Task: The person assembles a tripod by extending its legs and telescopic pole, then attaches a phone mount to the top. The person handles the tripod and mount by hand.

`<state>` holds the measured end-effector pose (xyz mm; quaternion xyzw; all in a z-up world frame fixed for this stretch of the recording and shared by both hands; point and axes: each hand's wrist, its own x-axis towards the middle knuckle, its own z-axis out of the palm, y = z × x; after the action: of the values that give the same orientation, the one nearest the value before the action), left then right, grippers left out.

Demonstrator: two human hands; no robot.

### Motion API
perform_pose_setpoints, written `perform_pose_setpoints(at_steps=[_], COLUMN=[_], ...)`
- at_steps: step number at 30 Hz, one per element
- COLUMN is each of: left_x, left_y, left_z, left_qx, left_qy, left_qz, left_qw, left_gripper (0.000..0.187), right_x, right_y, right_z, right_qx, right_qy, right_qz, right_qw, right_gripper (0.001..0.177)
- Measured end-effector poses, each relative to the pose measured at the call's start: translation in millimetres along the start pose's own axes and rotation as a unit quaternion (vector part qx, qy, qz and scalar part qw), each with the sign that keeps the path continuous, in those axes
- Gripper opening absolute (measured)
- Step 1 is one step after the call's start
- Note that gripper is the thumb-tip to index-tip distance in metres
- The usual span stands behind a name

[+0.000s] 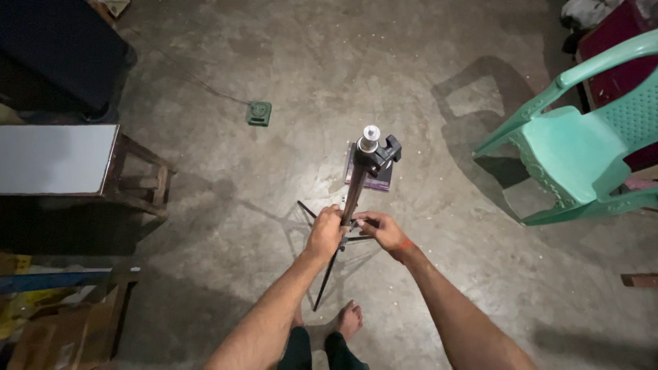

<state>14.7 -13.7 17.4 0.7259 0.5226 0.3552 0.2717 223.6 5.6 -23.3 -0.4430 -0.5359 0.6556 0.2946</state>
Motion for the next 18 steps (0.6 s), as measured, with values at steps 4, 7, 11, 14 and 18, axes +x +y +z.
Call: perform_pose_setpoints(at_steps=[4,7,11,14,18], left_x=[4.0,4.2,4.7,3.5,2.3], left_y=[1.5,2.6,3.0,4.8,8.3], left_z=[-1.4,-1.4,-1.9,-0.4,-2.6], left_qx=[0.024,0.026,0.021,0.024,0.023], left_qy=[-0.041,-0.049,-0.047,-0.045,-0.035], left_qz=[-0.053,-0.065,-0.068,-0.07,-0.058], left_qw=[0.997,0.996,0.996,0.996,0.997], left_gripper=[0.022,0.022,0.019,0.019,0.019], right_x=[6.6,11.6,18.6,21.3,29.5], right_y=[7.9,13.5,15.0,14.5,15.6], right_z=[-3.6,-4.8,-5.3,-5.6,-2.3], right_qx=[-0.014,-0.037,-0.095,-0.109,-0.133], right_qy=[-0.008,0.004,0.019,0.016,0.025], right_qz=[0.022,0.019,0.014,0.018,0.071], right_qw=[1.0,0.999,0.995,0.994,0.988], right_gripper=[0.031,0.032,0.03,0.028,0.025])
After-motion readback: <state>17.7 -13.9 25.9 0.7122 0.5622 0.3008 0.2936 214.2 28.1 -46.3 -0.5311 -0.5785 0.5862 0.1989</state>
